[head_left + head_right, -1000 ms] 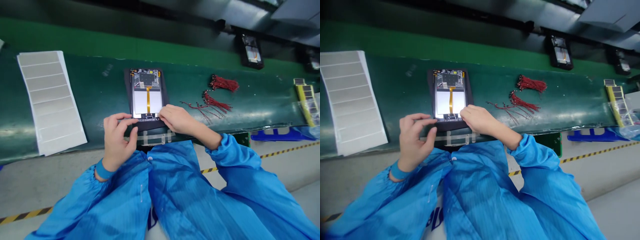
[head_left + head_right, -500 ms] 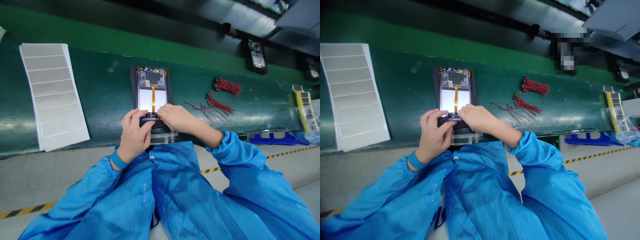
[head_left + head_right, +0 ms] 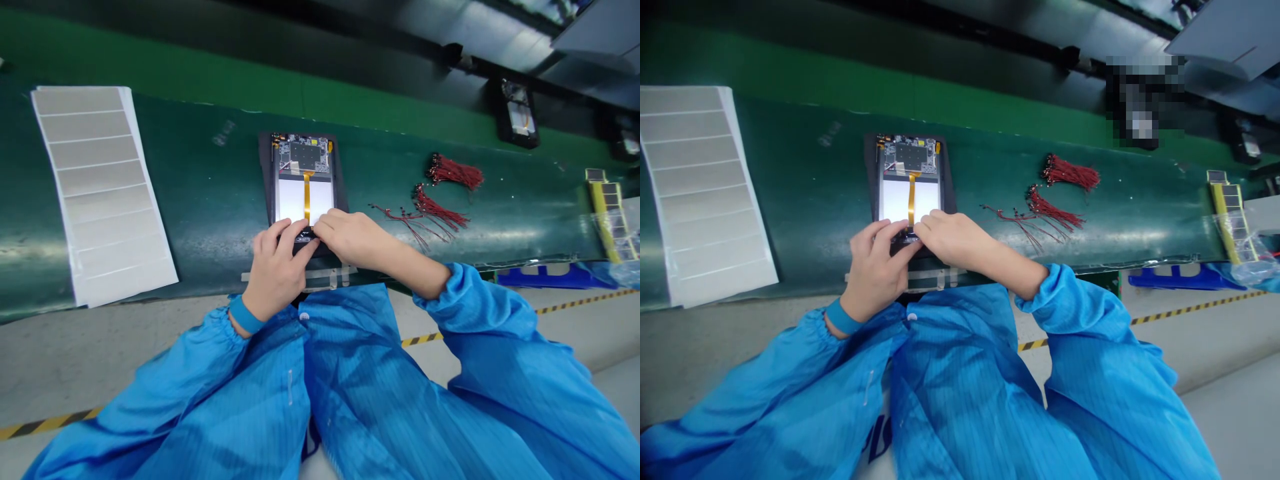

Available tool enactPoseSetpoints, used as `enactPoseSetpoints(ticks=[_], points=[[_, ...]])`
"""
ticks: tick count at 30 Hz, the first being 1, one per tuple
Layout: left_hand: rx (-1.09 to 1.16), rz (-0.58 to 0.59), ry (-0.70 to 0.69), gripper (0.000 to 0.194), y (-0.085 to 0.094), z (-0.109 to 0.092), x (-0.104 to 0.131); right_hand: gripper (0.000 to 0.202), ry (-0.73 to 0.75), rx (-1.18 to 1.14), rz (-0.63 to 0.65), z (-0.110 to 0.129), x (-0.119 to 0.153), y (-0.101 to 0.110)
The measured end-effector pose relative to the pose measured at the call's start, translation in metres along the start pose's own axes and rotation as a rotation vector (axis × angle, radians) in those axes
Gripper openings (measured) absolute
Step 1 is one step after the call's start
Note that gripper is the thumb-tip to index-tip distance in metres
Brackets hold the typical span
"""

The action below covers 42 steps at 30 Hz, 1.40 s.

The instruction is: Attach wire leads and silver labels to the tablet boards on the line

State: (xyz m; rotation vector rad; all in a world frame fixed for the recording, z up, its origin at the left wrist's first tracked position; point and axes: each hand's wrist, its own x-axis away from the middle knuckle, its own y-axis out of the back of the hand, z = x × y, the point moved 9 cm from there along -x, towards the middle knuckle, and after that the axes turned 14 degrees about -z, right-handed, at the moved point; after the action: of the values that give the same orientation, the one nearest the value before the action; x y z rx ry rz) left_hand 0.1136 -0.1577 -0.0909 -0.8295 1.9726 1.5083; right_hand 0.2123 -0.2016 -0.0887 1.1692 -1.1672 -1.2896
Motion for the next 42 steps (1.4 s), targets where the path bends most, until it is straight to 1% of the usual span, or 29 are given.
enactPoseSetpoints(ticks=[4,7,10,13,15,17,18,20,23,25,29,31,33,34,35,36,37,39,40,41,42], points=[[-0.064,0.004,-0.024,0.033,-0.003,-0.005,-0.003,0.025,0.002,-0.013,-0.05,-0.001,0.003,0.003],[-0.103,0.015,-0.054,0.03,-0.004,-0.01,-0.006,0.024,-0.027,-0.041,-0.045,-0.009,0.009,0.004],[-0.105,0.034,-0.057,0.028,-0.004,-0.011,-0.009,0.021,-0.08,-0.102,-0.023,-0.027,0.017,0.007],[-0.088,0.075,-0.024,0.028,-0.006,-0.008,-0.011,0.016,-0.102,-0.184,-0.053,-0.051,0.019,0.014],[-0.074,0.108,0.006,0.028,-0.008,-0.007,-0.013,0.012,-0.104,-0.229,-0.101,-0.067,0.014,0.019],[-0.058,0.135,0.034,0.027,-0.011,-0.006,-0.015,0.011,-0.127,-0.275,-0.153,-0.081,0.002,0.023],[-0.053,0.145,0.042,0.026,-0.012,-0.006,-0.015,0.011,-0.152,-0.305,-0.167,-0.087,-0.005,0.023],[-0.052,0.129,0.031,0.026,-0.011,-0.008,-0.015,0.01,-0.218,-0.393,-0.16,-0.096,-0.019,0.018],[-0.056,0.083,0.024,0.029,-0.004,-0.008,-0.013,0.008,-0.292,-0.544,-0.127,-0.101,-0.035,0.008],[-0.063,0.072,0.045,0.03,-0.003,-0.006,-0.011,0.006,-0.322,-0.594,-0.147,-0.102,-0.041,0.006],[-0.078,0.046,0.022,0.027,-0.009,-0.011,-0.009,0.006,-0.416,-0.564,-0.21,-0.106,-0.044,0.004],[-0.061,0.061,0.026,0.028,-0.012,-0.014,-0.008,0.006,-0.452,-0.535,-0.236,-0.105,-0.042,0.003],[-0.011,0.085,0.047,0.032,-0.008,-0.01,-0.007,0.005,-0.466,-0.495,-0.254,-0.102,-0.037,0.003],[0.016,0.085,0.063,0.034,0.0,-0.003,-0.006,0.005,-0.471,-0.452,-0.281,-0.101,-0.032,0.005],[0.029,0.075,0.089,0.036,0.011,0.009,-0.004,0.007,-0.478,-0.393,-0.325,-0.101,-0.025,0.01],[0.014,0.051,0.135,0.04,0.026,0.027,-0.001,0.012,-0.489,-0.326,-0.385,-0.1,-0.017,0.018],[-0.035,0.026,0.204,0.044,0.044,0.051,0.004,0.017,-0.502,-0.26,-0.451,-0.1,-0.007,0.027],[-0.217,-0.019,0.383,0.061,0.083,0.108,0.023,0.024,-0.527,-0.171,-0.553,-0.096,0.012,0.044],[-0.308,-0.003,0.47,0.073,0.1,0.134,0.036,0.025,-0.529,-0.161,-0.58,-0.092,0.018,0.049],[-0.371,0.029,0.536,0.085,0.113,0.156,0.05,0.024,-0.519,-0.169,-0.598,-0.086,0.022,0.053],[-0.407,0.082,0.58,0.092,0.122,0.171,0.064,0.022,-0.495,-0.196,-0.617,-0.077,0.022,0.056]])
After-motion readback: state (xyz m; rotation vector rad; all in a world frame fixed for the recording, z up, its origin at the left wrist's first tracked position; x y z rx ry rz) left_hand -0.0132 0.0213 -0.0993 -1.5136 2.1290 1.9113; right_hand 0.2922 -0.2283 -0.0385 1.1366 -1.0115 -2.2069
